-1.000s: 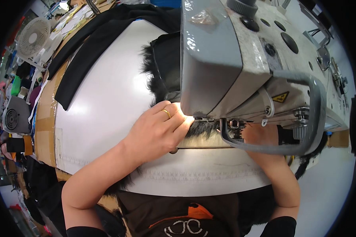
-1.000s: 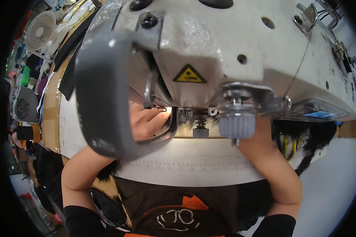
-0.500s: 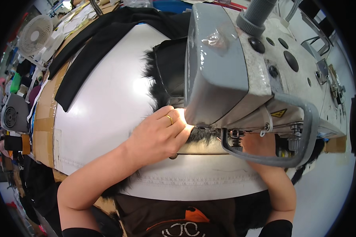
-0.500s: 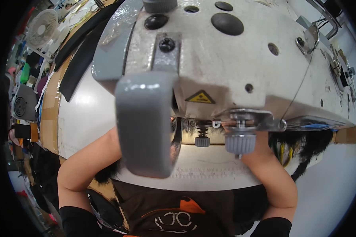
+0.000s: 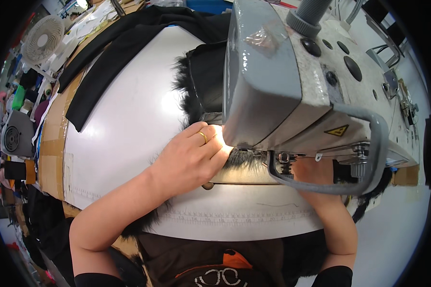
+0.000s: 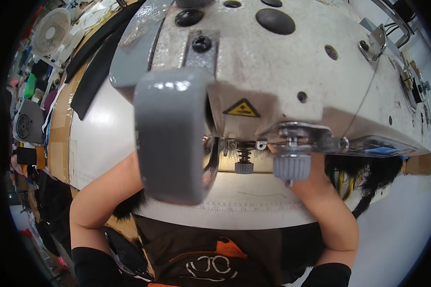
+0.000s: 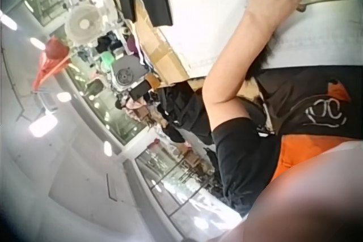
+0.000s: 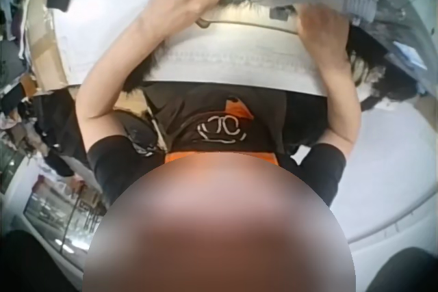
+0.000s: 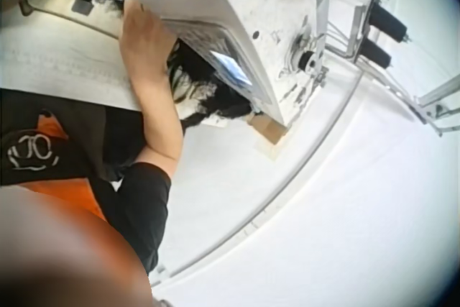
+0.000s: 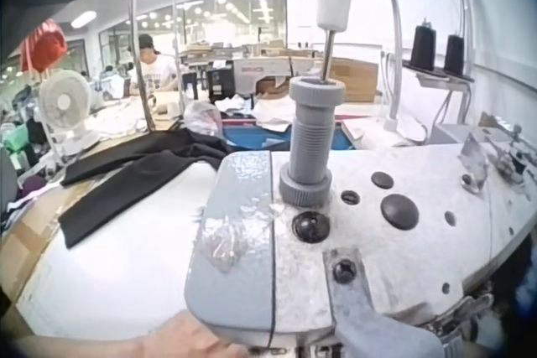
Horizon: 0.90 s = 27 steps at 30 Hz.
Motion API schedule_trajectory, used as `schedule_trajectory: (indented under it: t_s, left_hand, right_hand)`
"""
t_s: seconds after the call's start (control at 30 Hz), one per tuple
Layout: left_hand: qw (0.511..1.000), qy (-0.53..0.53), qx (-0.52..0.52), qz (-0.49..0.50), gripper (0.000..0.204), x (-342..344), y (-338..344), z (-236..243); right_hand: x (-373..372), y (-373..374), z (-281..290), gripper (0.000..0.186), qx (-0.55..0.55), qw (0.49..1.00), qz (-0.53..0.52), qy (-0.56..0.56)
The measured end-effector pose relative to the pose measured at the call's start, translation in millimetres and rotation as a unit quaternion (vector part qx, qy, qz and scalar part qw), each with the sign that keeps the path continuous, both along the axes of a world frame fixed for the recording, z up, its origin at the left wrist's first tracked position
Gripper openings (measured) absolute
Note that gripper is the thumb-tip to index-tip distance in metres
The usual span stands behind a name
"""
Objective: Sewing a piece of black fur trim onto a black fabric garment using an industrial sewing machine.
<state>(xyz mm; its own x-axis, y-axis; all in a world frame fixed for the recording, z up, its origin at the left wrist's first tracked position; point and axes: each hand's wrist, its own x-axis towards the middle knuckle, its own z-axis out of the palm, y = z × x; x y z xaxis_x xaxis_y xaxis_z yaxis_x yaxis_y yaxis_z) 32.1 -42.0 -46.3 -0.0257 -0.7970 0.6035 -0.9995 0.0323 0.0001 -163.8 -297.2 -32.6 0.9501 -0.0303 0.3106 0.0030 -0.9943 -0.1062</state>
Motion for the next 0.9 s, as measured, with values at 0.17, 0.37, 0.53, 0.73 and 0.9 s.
schedule_trajectory:
  t_s: [0.17, 0.37, 0.53, 0.73, 0.9]
  left_hand:
    - [0.969, 0.239, 0.056, -0.018, 0.031, -8.2, -0.1, 12.7]
    - [0.998, 0.03, 0.053, 0.018, 0.027, -3.7, 0.8, 21.4]
    - [0.998, 0.009, 0.067, 0.015, 0.023, -14.5, 13.3, 33.8]
    - [0.995, 0.052, 0.082, -0.014, 0.026, -9.2, 16.2, 30.0]
    - [0.992, 0.063, 0.102, -0.024, 0.024, -2.1, 18.3, 35.0]
  right_hand:
    - [-1.4, -1.3, 5.9, 0.003, 0.02, 0.999, 0.025, 0.005]
    - [7.6, 2.7, 17.2, 0.008, -0.086, 0.992, 0.083, -0.035]
    - [1.2, 1.2, 47.9, 0.008, 0.103, 0.988, -0.004, 0.112]
    - [2.5, 31.9, 47.1, 0.038, -0.124, 0.987, 0.073, 0.067]
    - [19.0, 49.2, 36.9, 0.039, -0.061, 0.982, 0.169, 0.06]
